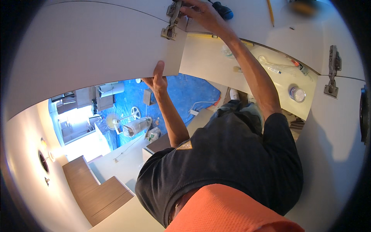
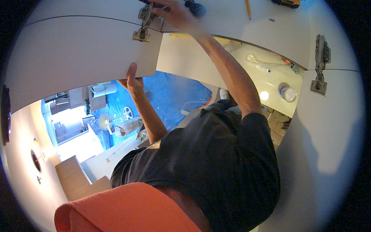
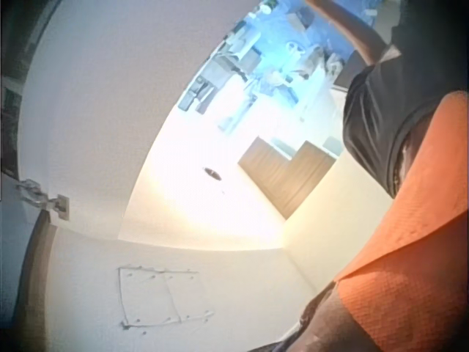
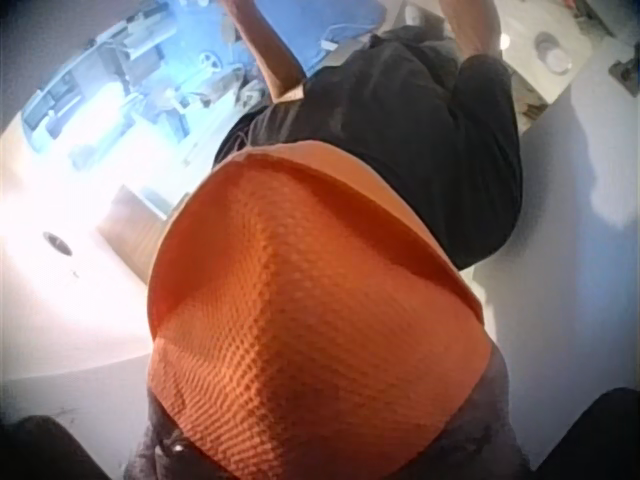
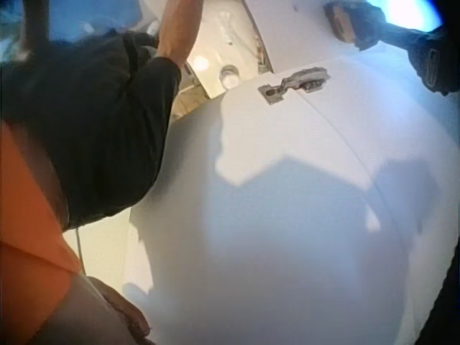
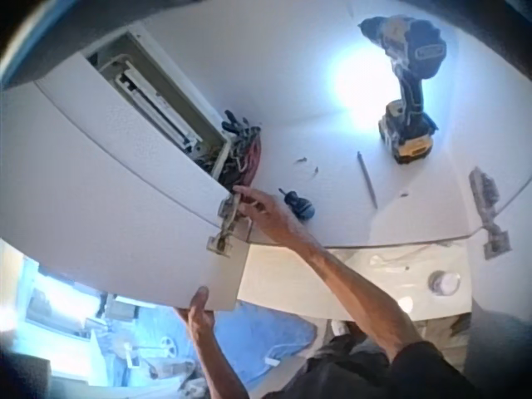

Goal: The person installs hinges on a cabinet door using a cordless drill and a screwdriver. They position the door, drill screws into the hinges, and make adjustments to ensure proper alignment.

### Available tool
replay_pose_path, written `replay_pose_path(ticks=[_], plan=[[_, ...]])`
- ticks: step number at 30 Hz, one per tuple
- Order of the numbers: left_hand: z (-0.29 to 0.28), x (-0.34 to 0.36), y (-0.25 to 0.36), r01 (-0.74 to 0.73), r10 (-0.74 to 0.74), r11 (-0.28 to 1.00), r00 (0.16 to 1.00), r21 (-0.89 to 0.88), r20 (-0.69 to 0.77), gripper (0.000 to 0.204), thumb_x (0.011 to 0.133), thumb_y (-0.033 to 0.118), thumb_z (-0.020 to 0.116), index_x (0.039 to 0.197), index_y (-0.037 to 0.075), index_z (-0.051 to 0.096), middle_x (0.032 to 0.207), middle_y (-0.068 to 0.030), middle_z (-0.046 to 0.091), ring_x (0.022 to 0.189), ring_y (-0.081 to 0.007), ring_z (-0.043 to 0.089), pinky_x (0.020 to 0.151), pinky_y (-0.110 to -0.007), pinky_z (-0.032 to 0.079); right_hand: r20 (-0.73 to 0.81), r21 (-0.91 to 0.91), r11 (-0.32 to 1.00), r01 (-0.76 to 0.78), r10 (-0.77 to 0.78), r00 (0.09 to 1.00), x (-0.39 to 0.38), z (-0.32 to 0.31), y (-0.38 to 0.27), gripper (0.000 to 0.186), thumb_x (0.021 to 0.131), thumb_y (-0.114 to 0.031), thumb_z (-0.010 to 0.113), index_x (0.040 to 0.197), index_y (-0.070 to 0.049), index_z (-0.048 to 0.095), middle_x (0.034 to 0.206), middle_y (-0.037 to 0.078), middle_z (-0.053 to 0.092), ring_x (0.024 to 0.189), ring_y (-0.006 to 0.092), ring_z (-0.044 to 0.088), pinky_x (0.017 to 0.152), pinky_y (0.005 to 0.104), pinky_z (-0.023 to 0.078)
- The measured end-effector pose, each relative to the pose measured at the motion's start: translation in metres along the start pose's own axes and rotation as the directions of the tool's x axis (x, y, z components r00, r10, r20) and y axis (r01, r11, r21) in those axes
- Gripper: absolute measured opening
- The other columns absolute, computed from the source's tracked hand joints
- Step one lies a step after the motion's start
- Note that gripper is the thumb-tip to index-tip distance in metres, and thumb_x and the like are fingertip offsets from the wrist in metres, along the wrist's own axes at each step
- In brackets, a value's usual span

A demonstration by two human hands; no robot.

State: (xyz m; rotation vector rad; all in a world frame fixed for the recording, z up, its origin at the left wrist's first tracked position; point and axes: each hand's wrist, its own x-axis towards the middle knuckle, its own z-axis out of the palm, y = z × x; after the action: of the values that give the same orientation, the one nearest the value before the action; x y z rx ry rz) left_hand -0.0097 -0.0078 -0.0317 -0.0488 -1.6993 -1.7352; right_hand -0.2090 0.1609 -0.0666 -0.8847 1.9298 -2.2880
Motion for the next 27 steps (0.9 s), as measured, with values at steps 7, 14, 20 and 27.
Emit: replay_pose_path(ticks=[7,14,20,27], plan=[[-0.006,-0.004,-0.002,0.06,-0.06,0.998,0.997,-0.007,-0.039,0.044,0.075,-0.008,0.067,0.117,0.001,0.059,0.103,-0.0098,0.063,0.092,-0.0229,0.065,0.082,-0.038,0.057,-0.06,0.047,0.998,0.052,-0.049,0.997,-0.003,0.005,-0.001,0.04,0.099,-0.019,0.061,0.136,-0.006,0.057,0.107,0.011,0.071,0.091,0.0192,0.067,0.081,0.0342,0.054],[-0.005,-0.004,-0.002,-0.005,0.005,0.998,1.0,0.058,0.005,0.048,0.073,-0.005,0.064,0.121,-0.002,0.058,0.11,-0.0152,0.062,0.099,-0.031,0.065,0.091,-0.048,0.057,-0.078,0.121,0.992,0.018,-0.008,0.997,-0.007,0.003,-0.013,0.039,0.099,-0.017,0.061,0.135,-0.005,0.057,0.111,0.016,0.071,0.099,0.0226,0.069,0.084,0.0355,0.055],[-0.007,-0.004,-0.002,-0.004,0.006,0.995,1.0,0.1,-0.017,0.046,0.073,-0.001,0.065,0.118,-0.002,0.059,0.109,-0.015,0.062,0.102,-0.0309,0.064,0.093,-0.05,0.055,-0.068,0.11,0.992,0.054,-0.047,0.997,-0.008,0.0,-0.015,0.04,0.099,-0.015,0.059,0.137,-0.003,0.055,0.112,0.019,0.071,0.098,0.0235,0.07,0.081,0.0358,0.056],[-0.004,-0.007,-0.002,0.024,-0.014,0.993,0.996,0.114,-0.088,0.052,0.072,-0.001,0.066,0.123,-0.004,0.055,0.111,-0.0166,0.061,0.104,-0.0313,0.063,0.091,-0.05,0.056,-0.224,-0.403,0.91,0.097,-0.201,0.954,-0.021,0.006,-0.038,0.03,0.092,-0.025,0.067,0.121,-0.019,0.062,0.103,0.009,0.068,0.088,0.0268,0.068,0.074,0.0375,0.054]])
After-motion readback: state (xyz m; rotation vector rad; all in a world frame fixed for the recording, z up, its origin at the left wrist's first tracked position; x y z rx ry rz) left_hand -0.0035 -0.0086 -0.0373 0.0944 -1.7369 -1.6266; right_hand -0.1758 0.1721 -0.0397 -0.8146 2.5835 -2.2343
